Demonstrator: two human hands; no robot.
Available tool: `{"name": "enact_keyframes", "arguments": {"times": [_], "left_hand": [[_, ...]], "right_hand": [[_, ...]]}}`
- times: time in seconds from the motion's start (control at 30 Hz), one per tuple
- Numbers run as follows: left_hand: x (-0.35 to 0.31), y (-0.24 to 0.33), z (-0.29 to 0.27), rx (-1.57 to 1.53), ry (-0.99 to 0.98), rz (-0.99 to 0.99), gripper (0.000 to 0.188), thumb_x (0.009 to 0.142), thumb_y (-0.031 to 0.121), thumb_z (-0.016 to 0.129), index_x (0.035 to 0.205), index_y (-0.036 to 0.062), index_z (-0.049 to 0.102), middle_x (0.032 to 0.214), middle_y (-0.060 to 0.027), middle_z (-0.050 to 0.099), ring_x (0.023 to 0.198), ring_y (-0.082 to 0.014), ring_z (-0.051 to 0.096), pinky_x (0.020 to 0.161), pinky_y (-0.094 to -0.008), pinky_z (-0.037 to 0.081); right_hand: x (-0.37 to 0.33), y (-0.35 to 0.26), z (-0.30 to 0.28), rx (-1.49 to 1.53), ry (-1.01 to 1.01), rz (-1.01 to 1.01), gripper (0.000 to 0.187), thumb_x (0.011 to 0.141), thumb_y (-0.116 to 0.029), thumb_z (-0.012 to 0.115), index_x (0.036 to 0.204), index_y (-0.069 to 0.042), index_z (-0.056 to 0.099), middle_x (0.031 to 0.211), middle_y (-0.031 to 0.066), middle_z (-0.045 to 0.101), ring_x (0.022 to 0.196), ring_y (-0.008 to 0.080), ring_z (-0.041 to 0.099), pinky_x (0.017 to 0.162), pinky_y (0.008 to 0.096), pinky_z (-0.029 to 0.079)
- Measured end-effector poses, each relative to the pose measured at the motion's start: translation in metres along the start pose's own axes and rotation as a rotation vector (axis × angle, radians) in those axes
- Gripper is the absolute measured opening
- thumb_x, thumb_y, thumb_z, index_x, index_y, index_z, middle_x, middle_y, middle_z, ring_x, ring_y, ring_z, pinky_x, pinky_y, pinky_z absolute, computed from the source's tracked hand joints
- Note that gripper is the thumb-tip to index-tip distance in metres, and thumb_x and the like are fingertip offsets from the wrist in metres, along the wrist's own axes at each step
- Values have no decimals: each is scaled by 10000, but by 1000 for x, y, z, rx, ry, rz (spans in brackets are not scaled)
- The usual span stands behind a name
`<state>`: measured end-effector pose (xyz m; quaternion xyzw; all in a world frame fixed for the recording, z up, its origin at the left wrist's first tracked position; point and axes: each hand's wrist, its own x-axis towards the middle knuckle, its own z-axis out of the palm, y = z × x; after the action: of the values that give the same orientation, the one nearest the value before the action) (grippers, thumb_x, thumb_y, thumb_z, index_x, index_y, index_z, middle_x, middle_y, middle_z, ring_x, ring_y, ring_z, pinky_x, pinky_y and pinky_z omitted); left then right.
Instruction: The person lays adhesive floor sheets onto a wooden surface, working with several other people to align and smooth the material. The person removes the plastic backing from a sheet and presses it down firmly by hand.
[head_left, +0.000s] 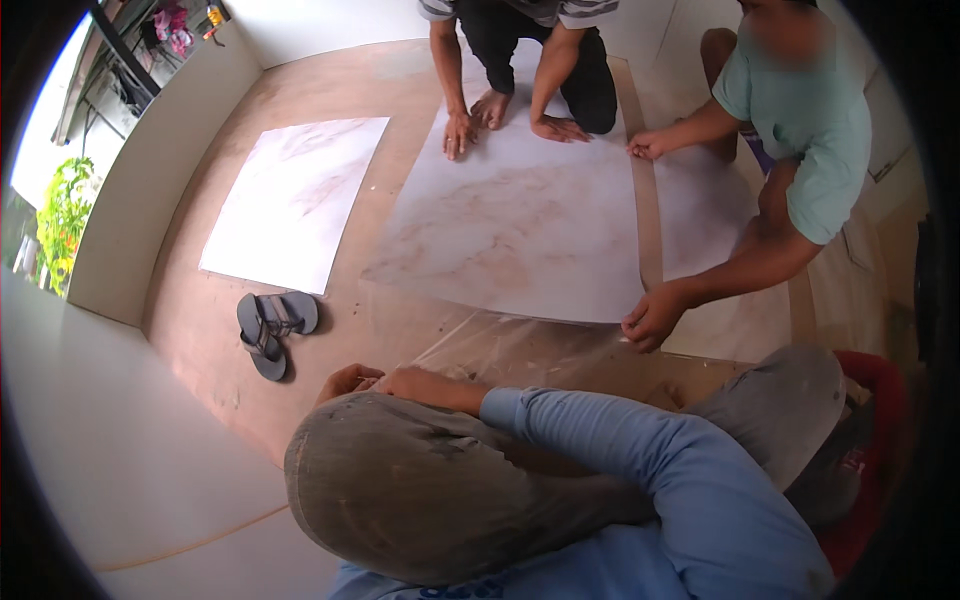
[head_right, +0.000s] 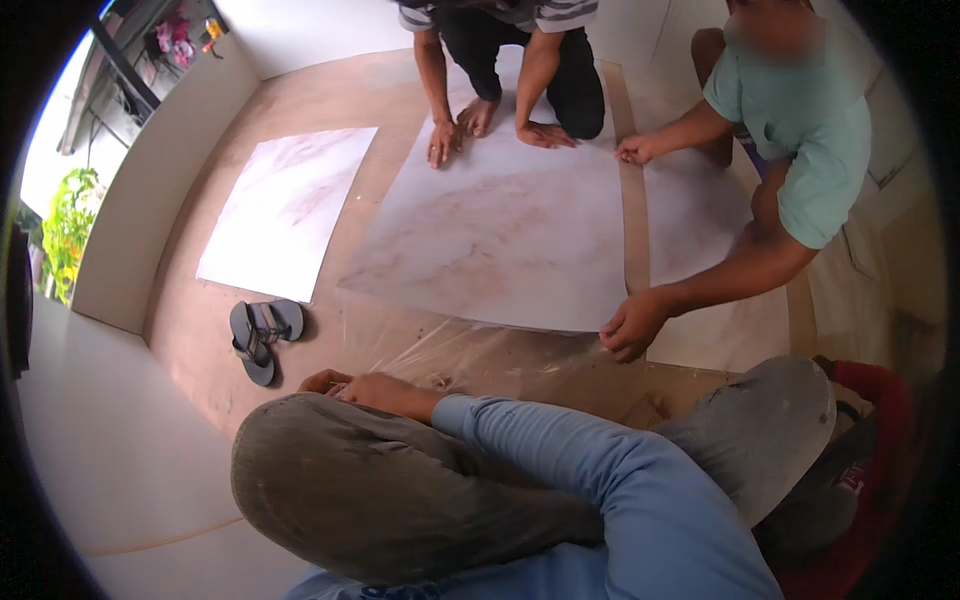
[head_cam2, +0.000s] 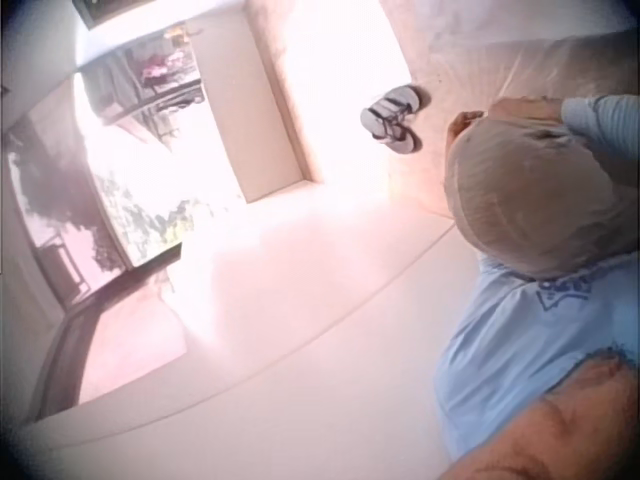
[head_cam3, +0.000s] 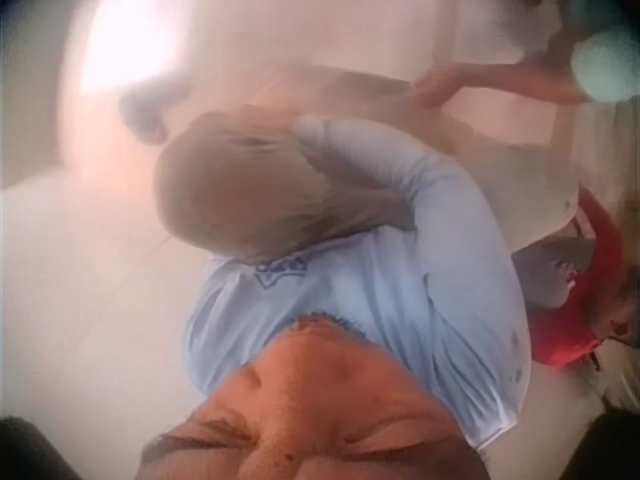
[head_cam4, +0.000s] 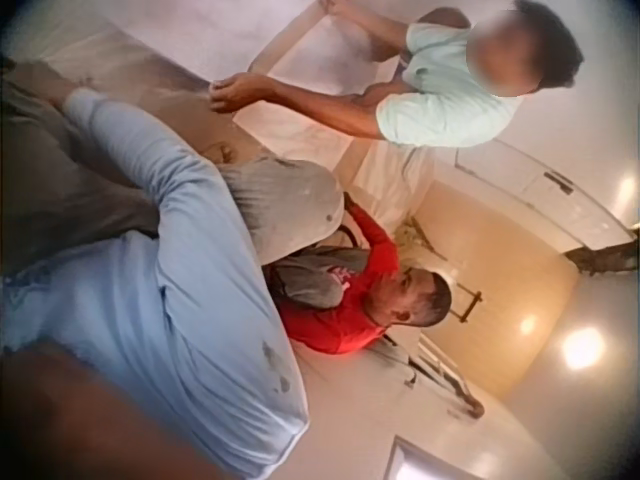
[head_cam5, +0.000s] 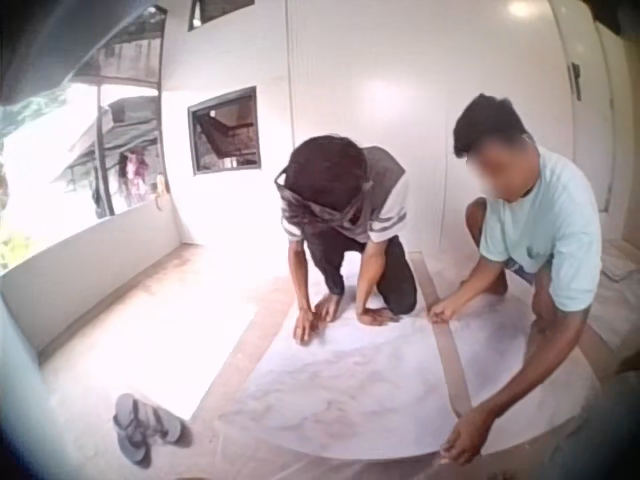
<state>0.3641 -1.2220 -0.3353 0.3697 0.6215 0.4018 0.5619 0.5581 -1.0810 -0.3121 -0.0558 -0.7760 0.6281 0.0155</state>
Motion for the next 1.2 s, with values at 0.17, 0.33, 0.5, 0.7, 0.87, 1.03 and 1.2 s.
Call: {"name": "enact_keyframes", "arguments": {"times": [0.17,0.33,0.5,0.7,0.87,1.03,1.2], "left_hand": [[7,19,11,84,-75,-8,415,1080,365,605,1267,6,698,987,-79,729,827,-129,665,726,-254,534],[17,38,28,165,-185,-39,458,1092,412,574,1269,8,699,985,-82,729,820,-134,667,713,-260,540],[10,55,-19,165,204,-153,551,1100,500,520,1278,10,699,984,-87,729,808,-145,668,669,-275,550],[98,58,-7,-52,203,6,636,1062,369,634,1590,64,456,1289,-118,659,1039,-219,700,722,-336,594],[149,36,9,-363,151,124,722,1011,233,710,1636,77,382,1332,-91,614,1245,-218,622,867,-375,585],[162,27,-5,-225,338,167,727,965,163,754,1586,-3,415,1064,-69,682,1012,-185,696,856,-370,612],[162,4,12,-264,298,147,771,947,134,769,1563,-97,367,984,-128,690,897,-220,713,831,-370,635]], "right_hand": [[6,-40,-59,-376,350,540,702,1000,-654,515,999,-11,795,1099,284,747,1044,435,724,898,511,568],[37,15,-69,-370,407,551,551,988,-482,527,1012,-2,798,1148,281,746,1098,454,713,958,516,563],[43,13,-53,-334,447,490,409,942,-289,519,1022,0,797,1135,284,748,1096,449,717,973,524,558],[30,12,-45,-439,423,410,383,984,-294,534,989,-13,794,1049,250,769,1015,434,737,938,540,561],[18,41,-38,-519,470,375,401,1007,-326,544,977,-15,796,1021,235,773,998,429,739,910,549,565],[7,45,-22,-579,245,320,369,974,-345,582,1005,-52,804,1046,226,773,1011,427,741,915,554,563],[-43,107,59,-388,79,252,399,961,-387,578,1059,-72,802,1065,231,766,1038,429,739,911,551,560]]}}
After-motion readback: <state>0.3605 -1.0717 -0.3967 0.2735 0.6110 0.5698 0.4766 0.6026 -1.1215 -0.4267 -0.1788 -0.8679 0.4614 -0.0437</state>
